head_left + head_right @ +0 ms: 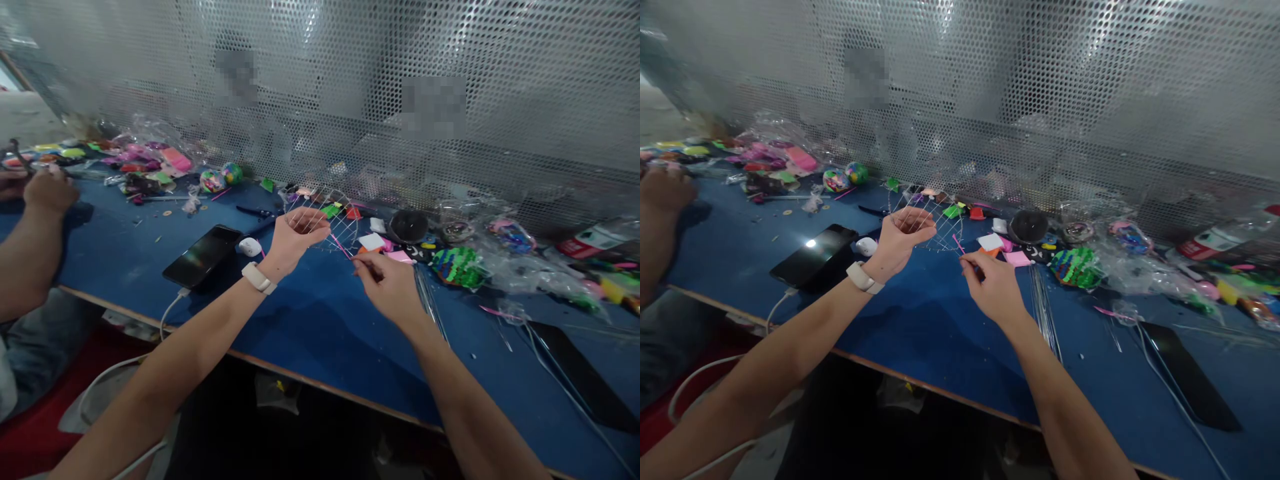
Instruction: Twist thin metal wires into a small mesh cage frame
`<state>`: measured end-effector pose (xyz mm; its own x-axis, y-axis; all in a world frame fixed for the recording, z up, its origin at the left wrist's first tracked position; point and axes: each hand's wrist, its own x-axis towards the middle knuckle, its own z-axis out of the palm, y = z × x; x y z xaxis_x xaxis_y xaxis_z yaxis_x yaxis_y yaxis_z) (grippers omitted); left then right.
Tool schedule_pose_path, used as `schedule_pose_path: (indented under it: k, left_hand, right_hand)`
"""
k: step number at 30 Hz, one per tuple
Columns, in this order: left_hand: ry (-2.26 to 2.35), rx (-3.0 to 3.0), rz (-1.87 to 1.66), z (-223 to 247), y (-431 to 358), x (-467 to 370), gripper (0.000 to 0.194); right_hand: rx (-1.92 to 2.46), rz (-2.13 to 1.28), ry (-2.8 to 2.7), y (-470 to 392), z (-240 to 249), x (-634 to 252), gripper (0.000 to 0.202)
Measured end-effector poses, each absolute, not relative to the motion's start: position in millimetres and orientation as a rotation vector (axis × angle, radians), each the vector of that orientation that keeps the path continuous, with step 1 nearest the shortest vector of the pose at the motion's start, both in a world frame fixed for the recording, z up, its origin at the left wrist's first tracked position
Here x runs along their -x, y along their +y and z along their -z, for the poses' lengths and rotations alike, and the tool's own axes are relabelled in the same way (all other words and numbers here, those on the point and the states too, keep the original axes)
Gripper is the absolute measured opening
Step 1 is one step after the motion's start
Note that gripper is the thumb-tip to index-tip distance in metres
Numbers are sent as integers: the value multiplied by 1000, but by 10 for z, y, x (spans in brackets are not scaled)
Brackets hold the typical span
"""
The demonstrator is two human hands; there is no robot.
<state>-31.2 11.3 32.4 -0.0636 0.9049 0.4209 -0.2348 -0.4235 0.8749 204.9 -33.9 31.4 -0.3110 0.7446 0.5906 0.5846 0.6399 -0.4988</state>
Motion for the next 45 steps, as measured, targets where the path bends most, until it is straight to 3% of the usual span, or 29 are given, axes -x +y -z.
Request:
schedule_pose_path:
  k: [18,26,33,45]
  left_hand:
    - [717,-1328,-1604,-341,76,285,42]
    - [543,-1075,-1459,-343,78,249,19]
    - [633,-1209,-1477,-340,82,249,25]
    - [734,-1272,-1356,-235,117,248,29]
  right_hand:
    - [1078,-376,-1911,-373,-304,-2017,18]
    - [1095,-408,-1895,-331,-290,-2030,19]
    - [1179,-472,-1876,-295,-299,-2058,22]
    - [1162,-273,-1976,-255,-302,-2123,20]
